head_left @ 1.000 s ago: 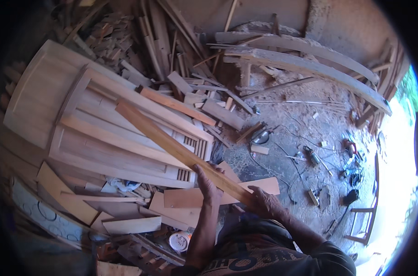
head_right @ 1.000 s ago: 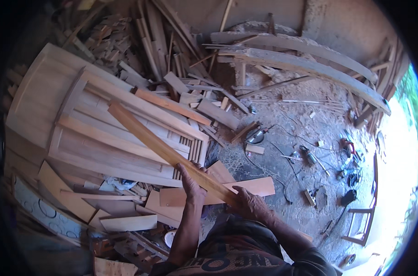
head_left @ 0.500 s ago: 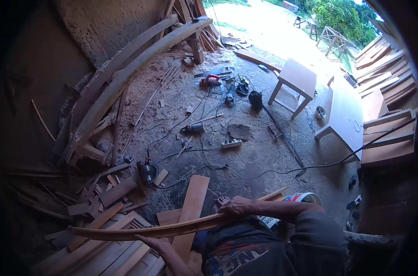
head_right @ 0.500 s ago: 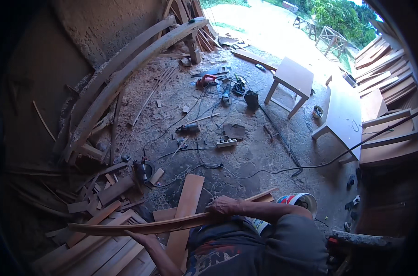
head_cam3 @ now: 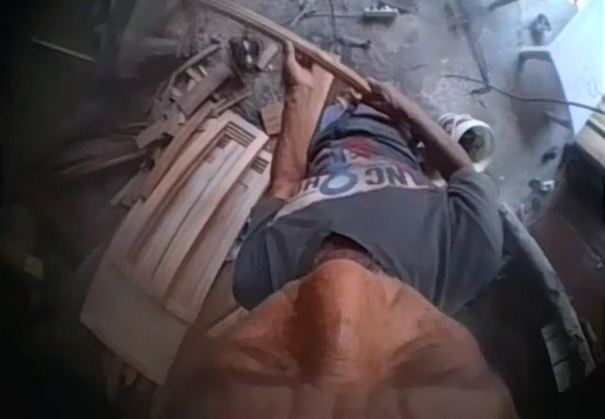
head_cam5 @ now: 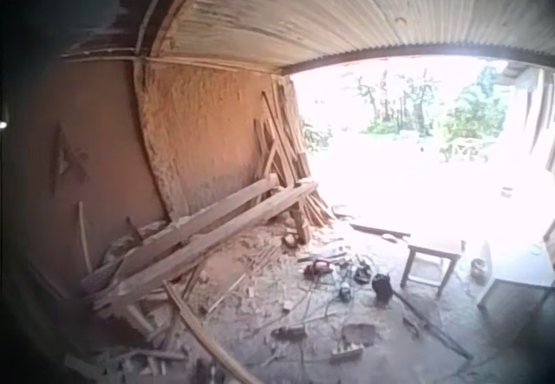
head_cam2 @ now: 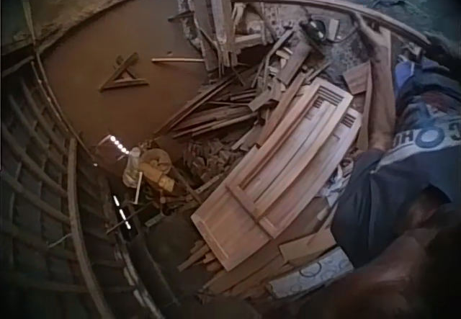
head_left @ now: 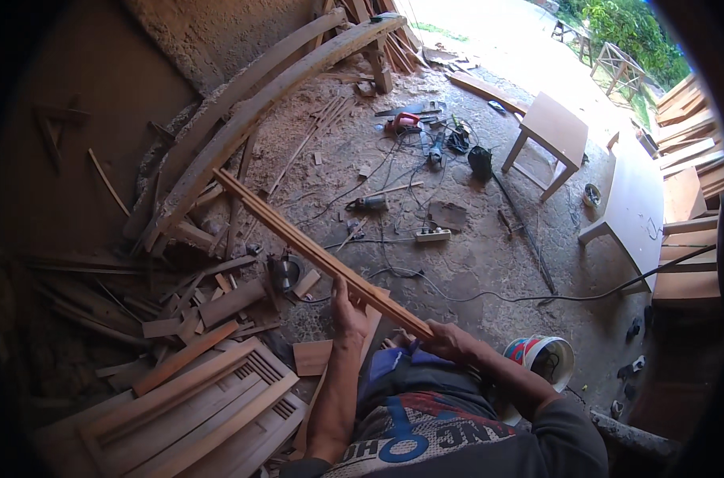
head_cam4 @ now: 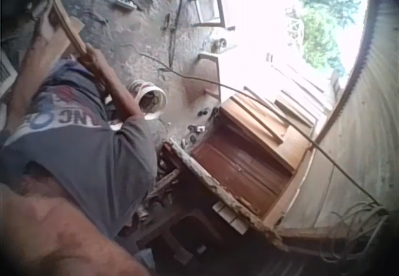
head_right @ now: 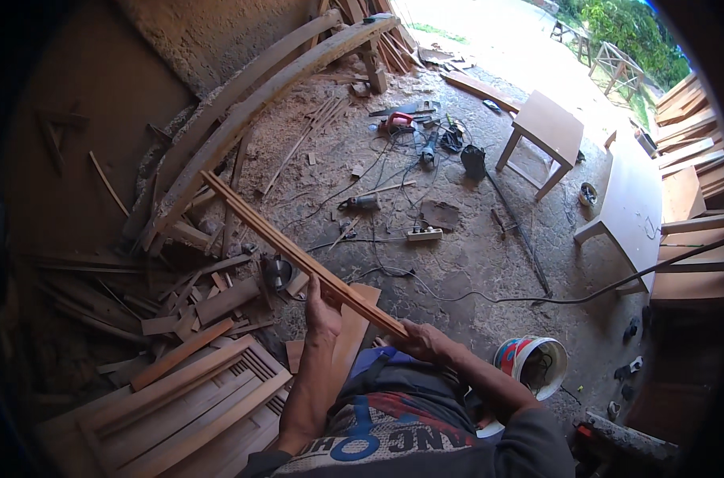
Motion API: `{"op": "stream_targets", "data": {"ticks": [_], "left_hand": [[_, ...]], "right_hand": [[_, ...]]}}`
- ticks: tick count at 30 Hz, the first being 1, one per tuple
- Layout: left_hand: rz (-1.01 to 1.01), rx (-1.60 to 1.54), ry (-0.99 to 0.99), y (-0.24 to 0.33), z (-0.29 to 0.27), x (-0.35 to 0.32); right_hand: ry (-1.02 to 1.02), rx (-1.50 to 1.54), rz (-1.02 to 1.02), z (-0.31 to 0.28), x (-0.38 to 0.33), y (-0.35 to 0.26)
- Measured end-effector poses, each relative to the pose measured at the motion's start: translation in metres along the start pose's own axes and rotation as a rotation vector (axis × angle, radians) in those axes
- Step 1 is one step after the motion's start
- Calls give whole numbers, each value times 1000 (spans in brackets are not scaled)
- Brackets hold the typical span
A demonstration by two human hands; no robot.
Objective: The person selects wooden planks from a pile, carries them to a workbench, and fits them into the frame of a partially assembled wooden structure. The person handles the planks by hand, positioning them under the tabletop frame.
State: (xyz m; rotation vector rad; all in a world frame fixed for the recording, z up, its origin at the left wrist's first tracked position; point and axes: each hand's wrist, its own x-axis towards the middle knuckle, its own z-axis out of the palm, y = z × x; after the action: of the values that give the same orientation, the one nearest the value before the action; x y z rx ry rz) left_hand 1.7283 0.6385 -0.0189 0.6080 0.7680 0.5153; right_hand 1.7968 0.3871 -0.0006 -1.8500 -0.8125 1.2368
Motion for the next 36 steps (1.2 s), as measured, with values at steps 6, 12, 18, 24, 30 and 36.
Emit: {"op": "stream_targets", "data": {"ticks": [6,12,18,24,30,36], "left_hand": [[-148,336,-53,-11,-48,-1],[-376,459,55,-26,-189,-22],[-402,471,254,-26,-253,-49],[-388,453,212,-26,-227,-26],[-331,430,194,-33,-162,12],[-367,454,94,-65,-81,42]], "right_hand": [[89,590,208,-23,-27,16],[216,840,283,-15,-50,49],[378,597,330,-12,-54,50],[625,2,265,-10,-43,64],[687,-198,411,-31,-23,84],[719,-155,398,-65,-16,79]]}}
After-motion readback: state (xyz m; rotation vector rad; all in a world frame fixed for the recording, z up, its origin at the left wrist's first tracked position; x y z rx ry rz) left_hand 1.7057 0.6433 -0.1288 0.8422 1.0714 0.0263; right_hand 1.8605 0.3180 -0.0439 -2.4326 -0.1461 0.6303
